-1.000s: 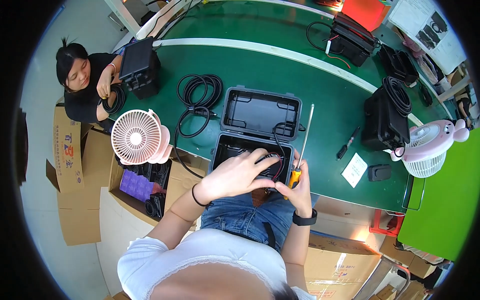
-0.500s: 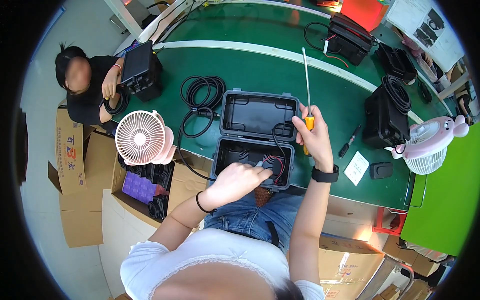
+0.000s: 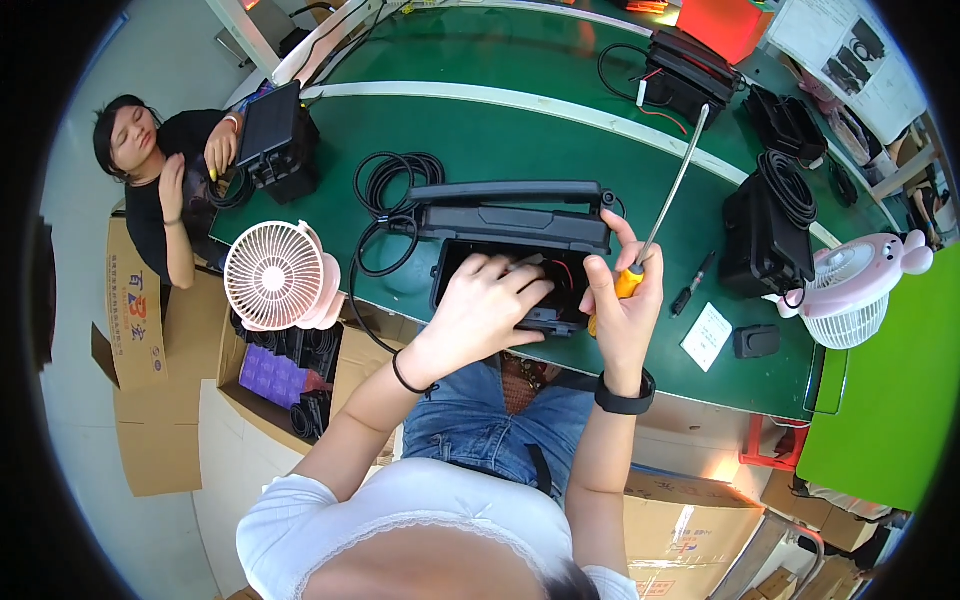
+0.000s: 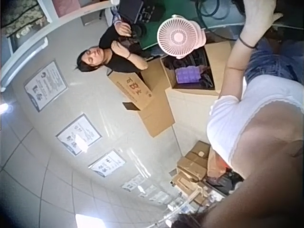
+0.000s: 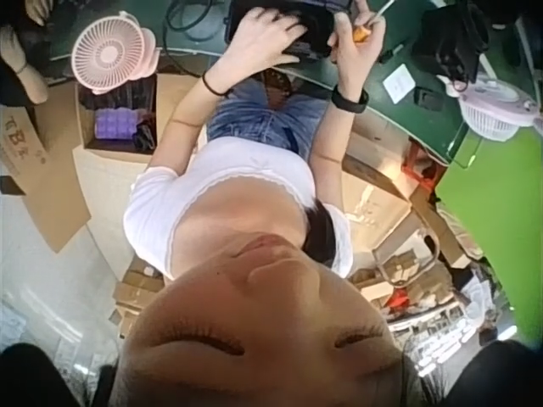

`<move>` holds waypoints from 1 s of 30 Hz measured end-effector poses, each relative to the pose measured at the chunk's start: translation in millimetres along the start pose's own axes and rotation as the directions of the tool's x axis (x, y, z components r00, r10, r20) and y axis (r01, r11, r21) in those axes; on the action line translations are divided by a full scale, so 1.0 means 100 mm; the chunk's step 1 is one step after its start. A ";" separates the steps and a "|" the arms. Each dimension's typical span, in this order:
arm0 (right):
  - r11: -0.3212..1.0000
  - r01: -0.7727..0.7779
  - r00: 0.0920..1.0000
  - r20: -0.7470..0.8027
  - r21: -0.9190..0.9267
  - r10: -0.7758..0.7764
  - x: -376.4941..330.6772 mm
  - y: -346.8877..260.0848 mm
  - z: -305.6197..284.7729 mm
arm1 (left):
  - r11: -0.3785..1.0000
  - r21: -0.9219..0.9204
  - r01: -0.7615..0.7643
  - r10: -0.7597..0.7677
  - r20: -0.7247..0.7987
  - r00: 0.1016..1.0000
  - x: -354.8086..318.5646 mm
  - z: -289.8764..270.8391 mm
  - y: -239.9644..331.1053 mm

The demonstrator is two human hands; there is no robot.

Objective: Assembling and testing portable solar lights at a workstation.

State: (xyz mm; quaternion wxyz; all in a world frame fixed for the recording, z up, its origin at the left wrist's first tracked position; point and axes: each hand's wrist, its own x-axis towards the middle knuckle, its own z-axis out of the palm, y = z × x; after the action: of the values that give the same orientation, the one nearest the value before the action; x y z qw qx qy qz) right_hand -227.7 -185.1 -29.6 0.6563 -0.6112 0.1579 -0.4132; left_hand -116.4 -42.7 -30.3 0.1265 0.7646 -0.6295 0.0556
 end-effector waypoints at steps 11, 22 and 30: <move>0.998 -0.054 0.998 -0.031 0.036 0.055 -0.03 0.02 -0.09 | 0.984 -0.117 0.136 -0.172 -0.416 0.893 -0.66 -0.03 -0.37; 0.993 -0.085 0.995 -0.050 -0.078 0.081 -0.10 0.14 -0.12 | 0.962 -0.022 0.274 -0.241 -0.541 0.806 -0.61 0.20 -0.42; 0.996 -0.078 0.994 -0.076 -0.036 0.075 -0.11 0.30 -0.10 | 0.891 -0.409 0.197 -0.430 -0.618 0.658 -0.56 0.41 -0.32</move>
State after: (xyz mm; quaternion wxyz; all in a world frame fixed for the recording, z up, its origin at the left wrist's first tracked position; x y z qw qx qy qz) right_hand -230.8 -186.6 -63.2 0.6532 -0.6017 0.2135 -0.4070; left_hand -99.5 4.9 -87.1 0.4777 0.7556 -0.3924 0.2168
